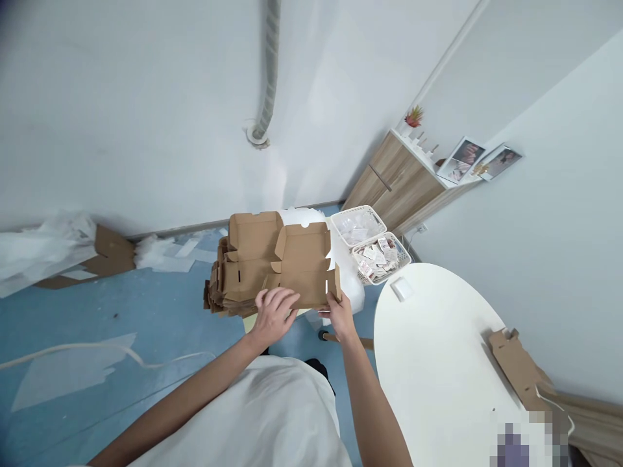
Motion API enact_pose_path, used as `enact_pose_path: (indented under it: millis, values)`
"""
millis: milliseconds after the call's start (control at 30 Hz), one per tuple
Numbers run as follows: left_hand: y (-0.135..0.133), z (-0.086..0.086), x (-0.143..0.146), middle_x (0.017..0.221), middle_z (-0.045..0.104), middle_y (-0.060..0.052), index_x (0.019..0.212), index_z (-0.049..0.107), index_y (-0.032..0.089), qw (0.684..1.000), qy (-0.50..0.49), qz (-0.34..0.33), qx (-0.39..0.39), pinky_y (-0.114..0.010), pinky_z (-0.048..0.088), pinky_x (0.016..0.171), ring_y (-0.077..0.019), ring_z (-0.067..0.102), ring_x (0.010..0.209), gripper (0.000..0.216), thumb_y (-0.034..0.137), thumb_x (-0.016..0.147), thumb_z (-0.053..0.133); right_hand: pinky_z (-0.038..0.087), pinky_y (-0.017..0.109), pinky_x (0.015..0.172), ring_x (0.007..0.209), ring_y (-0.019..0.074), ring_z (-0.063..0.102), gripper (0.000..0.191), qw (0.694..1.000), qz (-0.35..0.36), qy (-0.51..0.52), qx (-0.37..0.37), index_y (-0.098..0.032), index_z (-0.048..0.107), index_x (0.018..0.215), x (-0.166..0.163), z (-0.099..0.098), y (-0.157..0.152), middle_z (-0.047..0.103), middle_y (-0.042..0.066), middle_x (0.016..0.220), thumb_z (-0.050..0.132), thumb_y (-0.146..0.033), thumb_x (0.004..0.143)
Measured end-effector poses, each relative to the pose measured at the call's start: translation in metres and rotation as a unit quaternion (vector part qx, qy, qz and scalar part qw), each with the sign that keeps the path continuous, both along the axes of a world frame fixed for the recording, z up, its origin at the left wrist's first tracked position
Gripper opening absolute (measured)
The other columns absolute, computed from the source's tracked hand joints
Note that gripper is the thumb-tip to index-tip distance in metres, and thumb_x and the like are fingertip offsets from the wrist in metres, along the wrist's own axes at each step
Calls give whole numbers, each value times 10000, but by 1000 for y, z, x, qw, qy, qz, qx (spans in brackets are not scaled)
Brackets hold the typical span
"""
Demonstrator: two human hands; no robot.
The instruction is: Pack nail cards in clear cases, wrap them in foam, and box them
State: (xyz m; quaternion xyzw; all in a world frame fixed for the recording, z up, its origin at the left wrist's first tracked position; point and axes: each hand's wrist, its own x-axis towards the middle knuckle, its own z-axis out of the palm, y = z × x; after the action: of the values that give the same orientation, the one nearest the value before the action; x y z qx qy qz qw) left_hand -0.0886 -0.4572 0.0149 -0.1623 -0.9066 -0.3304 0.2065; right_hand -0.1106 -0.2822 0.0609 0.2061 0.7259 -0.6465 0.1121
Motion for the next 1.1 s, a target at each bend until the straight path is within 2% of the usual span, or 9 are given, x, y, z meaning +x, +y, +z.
enact_pose_path:
  millis: [100, 200, 267, 333, 467, 600, 800, 967, 1100]
  values:
    - [14, 7, 1, 1215, 462, -158, 1189, 451, 175, 995, -10, 92, 48, -475, 194, 951, -307, 394, 1124, 616, 462, 668, 613, 534, 282, 540, 649, 156, 625, 429, 996, -54, 38, -60, -207, 521, 1025, 11, 2, 24, 630, 18, 821, 596, -438, 671]
    - [37, 15, -1, 1337, 270, -207, 1312, 248, 128, 983, -22, 126, 132, -508, 174, 976, -354, 250, 1227, 961, 542, 552, 665, 530, 290, 526, 640, 163, 619, 440, 988, -107, 71, -90, -203, 532, 1000, 32, 7, 62, 628, 11, 782, 619, -457, 652]
    - [60, 20, -3, 1379, 167, -201, 1347, 129, 144, 969, -56, 112, 215, -493, 188, 995, -334, 189, 1270, 1004, 504, 577, 664, 527, 300, 536, 628, 163, 613, 423, 979, -149, 95, -103, -197, 537, 970, 53, 11, 94, 623, 5, 738, 622, -467, 655]
    - [91, 24, 0, 1399, 116, -177, 1353, 76, 198, 937, -138, 64, 315, -455, 266, 982, -295, 248, 1263, 946, 449, 637, 642, 524, 313, 560, 639, 167, 610, 402, 967, -194, 124, -112, -196, 538, 944, 78, 13, 127, 620, 4, 719, 620, -472, 664]
    - [171, 29, 22, 1301, 364, -121, 1260, 296, 265, 820, -382, -83, 419, -360, 458, 815, -214, 533, 1030, 683, 401, 679, 629, 516, 330, 610, 716, 191, 617, 424, 935, -285, 168, -127, -195, 536, 964, 135, 4, 186, 641, 37, 815, 613, -493, 671]
    - [243, 24, 54, 1079, 557, -62, 1121, 411, 262, 739, -505, -115, 430, -313, 508, 699, -153, 608, 854, 532, 329, 658, 665, 496, 298, 589, 683, 173, 611, 468, 897, -391, 164, -125, -193, 536, 996, 190, -23, 219, 648, 55, 865, 602, -520, 668]
    - [305, -1, 83, 1037, 588, -57, 1073, 453, 227, 739, -550, -122, 369, -284, 516, 672, -152, 604, 865, 476, 156, 652, 664, 497, 326, 636, 724, 202, 630, 577, 867, -453, 108, -178, -172, 529, 1093, 256, -58, 243, 652, 92, 926, 562, -564, 670]
    - [327, -18, 88, 1097, 563, -78, 1128, 425, 232, 761, -551, -125, 319, -283, 518, 670, -162, 595, 898, 539, 122, 655, 660, 477, 286, 594, 772, 192, 599, 497, 821, -561, 75, -72, -168, 556, 1047, 282, -76, 265, 636, 88, 956, 566, -496, 674]
    - [337, -25, 79, 1092, 559, -80, 1137, 407, 230, 772, -561, -117, 274, -290, 524, 674, -156, 594, 894, 540, 116, 669, 650, 463, 267, 587, 763, 170, 586, 465, 814, -575, 64, -44, -183, 536, 1087, 286, -80, 275, 616, 72, 990, 547, -408, 680]
